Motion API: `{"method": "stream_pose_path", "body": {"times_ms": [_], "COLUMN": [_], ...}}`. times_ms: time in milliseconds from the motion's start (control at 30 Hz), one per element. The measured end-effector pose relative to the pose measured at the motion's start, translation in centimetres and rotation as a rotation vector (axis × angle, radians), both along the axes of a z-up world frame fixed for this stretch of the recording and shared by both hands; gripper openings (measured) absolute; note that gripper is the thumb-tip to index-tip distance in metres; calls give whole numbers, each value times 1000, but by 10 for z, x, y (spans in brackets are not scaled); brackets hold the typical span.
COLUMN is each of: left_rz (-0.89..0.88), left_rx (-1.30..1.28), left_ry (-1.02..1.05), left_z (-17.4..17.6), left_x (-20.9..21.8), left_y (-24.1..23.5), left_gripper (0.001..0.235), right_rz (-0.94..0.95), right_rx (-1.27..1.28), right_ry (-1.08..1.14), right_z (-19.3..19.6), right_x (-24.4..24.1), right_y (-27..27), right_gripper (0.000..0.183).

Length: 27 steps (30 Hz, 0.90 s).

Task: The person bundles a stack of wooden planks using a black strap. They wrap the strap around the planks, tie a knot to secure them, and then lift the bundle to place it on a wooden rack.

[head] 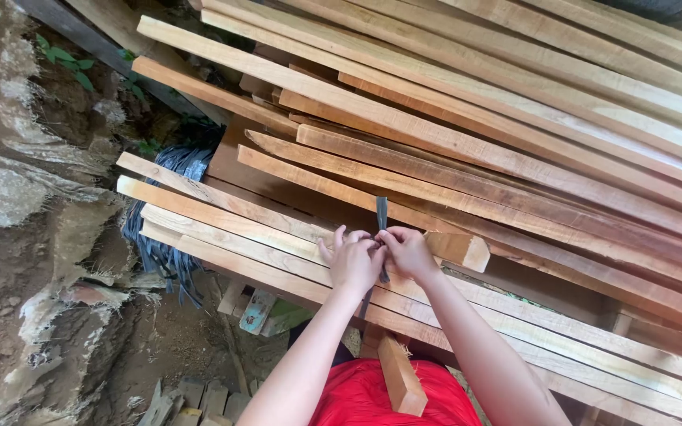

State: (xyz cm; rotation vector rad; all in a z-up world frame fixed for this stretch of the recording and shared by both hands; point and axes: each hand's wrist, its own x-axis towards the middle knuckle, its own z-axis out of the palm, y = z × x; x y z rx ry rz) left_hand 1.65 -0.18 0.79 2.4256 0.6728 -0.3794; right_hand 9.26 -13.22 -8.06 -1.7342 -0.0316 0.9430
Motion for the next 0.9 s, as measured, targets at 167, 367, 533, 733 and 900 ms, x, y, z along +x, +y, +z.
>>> {"method": "stream_pose_path", "body": {"times_ms": [167,367,533,733,900], "left_rz": [78,53,72,15,11], "left_rx": [6,85,63,100,31], "left_ry": [78,48,27,-32,75], "left_z": [-8,-7,-11,-1,-17], "left_x": [9,5,-1,10,-8], "left_y": [-15,-16,-14,-14,-11], "left_gripper": [23,24,26,26,26], "right_rz": [-144,-275,-325,-387,-305], "right_rx": [134,178,125,105,219], "right_ry": [88,291,424,348,132], "right_z": [-17,-43,-45,-69,-59], "right_x": [1,10,13,18,5], "right_y": [5,12,23,22,11], "right_gripper": [25,25,23,25,29]}}
